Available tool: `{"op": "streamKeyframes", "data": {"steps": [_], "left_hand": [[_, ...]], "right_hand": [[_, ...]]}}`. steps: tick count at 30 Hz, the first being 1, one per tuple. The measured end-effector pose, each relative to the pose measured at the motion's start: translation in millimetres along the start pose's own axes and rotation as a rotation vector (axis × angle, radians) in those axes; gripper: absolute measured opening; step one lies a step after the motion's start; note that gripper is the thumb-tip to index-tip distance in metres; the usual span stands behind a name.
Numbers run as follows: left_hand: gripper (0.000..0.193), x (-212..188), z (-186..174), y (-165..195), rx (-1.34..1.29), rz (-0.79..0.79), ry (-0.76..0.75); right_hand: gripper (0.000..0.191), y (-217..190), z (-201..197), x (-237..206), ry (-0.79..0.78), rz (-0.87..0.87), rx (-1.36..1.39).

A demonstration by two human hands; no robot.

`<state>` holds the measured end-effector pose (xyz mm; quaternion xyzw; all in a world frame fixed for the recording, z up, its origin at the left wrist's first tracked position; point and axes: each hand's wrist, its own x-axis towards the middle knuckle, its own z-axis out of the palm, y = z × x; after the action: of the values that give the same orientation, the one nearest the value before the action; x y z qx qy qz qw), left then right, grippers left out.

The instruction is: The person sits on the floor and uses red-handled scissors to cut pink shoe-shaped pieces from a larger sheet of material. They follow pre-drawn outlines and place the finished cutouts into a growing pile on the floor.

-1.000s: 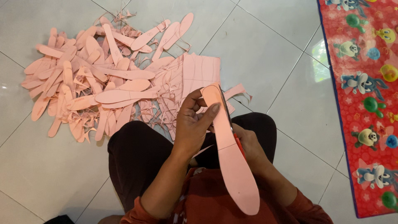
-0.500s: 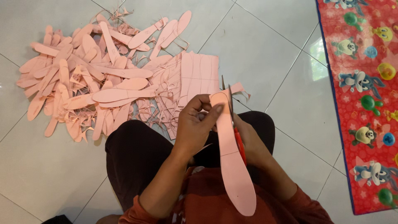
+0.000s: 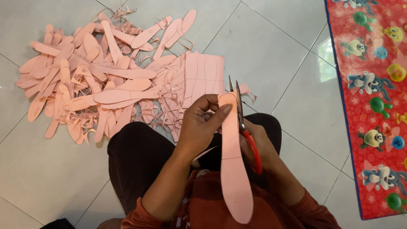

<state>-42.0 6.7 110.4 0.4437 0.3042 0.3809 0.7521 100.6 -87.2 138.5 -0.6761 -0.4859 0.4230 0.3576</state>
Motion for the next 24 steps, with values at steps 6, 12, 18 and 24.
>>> {"op": "streamKeyframes", "data": {"steps": [6, 12, 18, 24], "left_hand": [[0.022, 3.8, -8.3, 4.8, 0.064, -0.021, -0.02], [0.023, 15.8, -12.1, 13.2, 0.173, -0.056, -0.046], [0.022, 15.1, -8.3, 20.2, 0.231, -0.074, -0.133], [0.024, 13.9, -10.7, 22.9, 0.27, -0.096, -0.133]], "right_hand": [[0.024, 7.6, -5.9, -4.2, -0.051, 0.141, 0.01], [0.034, 25.6, -5.7, 1.8, -0.062, 0.142, 0.094], [0.053, 31.2, -4.1, 8.8, -0.145, -0.218, 0.21], [0.063, 30.8, -3.1, 5.8, -0.117, -0.121, 0.141]]}}
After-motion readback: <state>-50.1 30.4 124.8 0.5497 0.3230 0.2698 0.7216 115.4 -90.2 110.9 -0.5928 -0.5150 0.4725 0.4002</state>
